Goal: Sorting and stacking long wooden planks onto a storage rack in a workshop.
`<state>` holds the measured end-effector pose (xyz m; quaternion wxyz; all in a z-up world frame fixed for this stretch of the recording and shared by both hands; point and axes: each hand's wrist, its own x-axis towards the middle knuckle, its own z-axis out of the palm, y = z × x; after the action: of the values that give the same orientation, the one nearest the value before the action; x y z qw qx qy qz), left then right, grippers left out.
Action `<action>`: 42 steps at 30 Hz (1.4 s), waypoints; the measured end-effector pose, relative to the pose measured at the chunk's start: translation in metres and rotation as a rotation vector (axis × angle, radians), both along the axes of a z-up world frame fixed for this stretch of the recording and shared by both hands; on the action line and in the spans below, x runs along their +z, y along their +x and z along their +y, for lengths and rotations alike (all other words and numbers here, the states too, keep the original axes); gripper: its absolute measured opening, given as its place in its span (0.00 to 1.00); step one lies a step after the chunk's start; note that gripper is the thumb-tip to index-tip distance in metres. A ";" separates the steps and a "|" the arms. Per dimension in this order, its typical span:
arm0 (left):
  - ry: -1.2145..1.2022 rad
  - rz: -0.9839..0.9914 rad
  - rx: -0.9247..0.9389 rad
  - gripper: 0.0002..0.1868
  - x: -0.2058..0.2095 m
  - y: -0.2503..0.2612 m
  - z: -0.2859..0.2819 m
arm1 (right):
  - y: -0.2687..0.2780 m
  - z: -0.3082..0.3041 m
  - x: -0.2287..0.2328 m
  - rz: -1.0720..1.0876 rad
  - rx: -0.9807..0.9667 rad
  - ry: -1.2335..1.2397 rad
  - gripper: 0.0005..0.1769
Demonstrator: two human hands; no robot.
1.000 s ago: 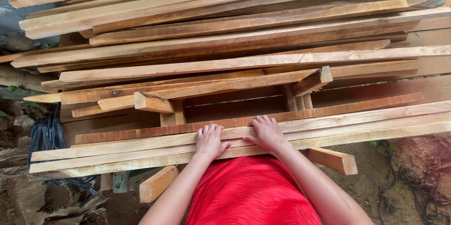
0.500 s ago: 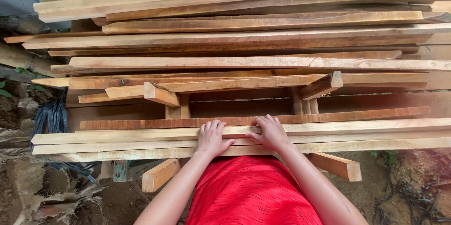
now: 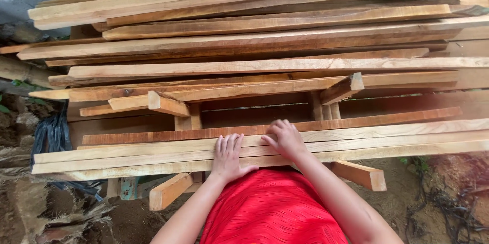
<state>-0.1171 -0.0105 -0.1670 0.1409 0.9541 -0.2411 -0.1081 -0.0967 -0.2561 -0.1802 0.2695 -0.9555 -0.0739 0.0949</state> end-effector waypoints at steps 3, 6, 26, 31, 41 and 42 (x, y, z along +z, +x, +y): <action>0.039 -0.040 -0.044 0.70 -0.003 0.001 0.002 | 0.009 0.003 -0.007 -0.519 -0.038 -0.219 0.32; 0.094 -0.090 -0.053 0.71 -0.029 -0.007 0.009 | 0.016 0.011 -0.009 0.004 -0.054 -0.305 0.35; 0.051 -0.114 -0.038 0.68 -0.040 -0.004 0.012 | 0.083 0.023 0.007 0.668 0.167 -0.383 0.61; -0.003 -0.104 -0.037 0.68 -0.024 -0.002 0.011 | 0.086 0.019 -0.001 0.708 0.170 -0.350 0.61; -0.417 0.002 0.352 0.14 -0.021 0.068 -0.023 | 0.079 0.019 -0.005 0.419 -0.052 0.046 0.30; -0.485 0.010 0.394 0.08 -0.011 0.081 -0.030 | 0.079 0.019 -0.011 0.290 -0.062 0.176 0.23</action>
<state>-0.0358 -0.0408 -0.1785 0.3841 0.9204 -0.0696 -0.0225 -0.0177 -0.2370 -0.1908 0.3630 -0.9062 -0.0126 0.2164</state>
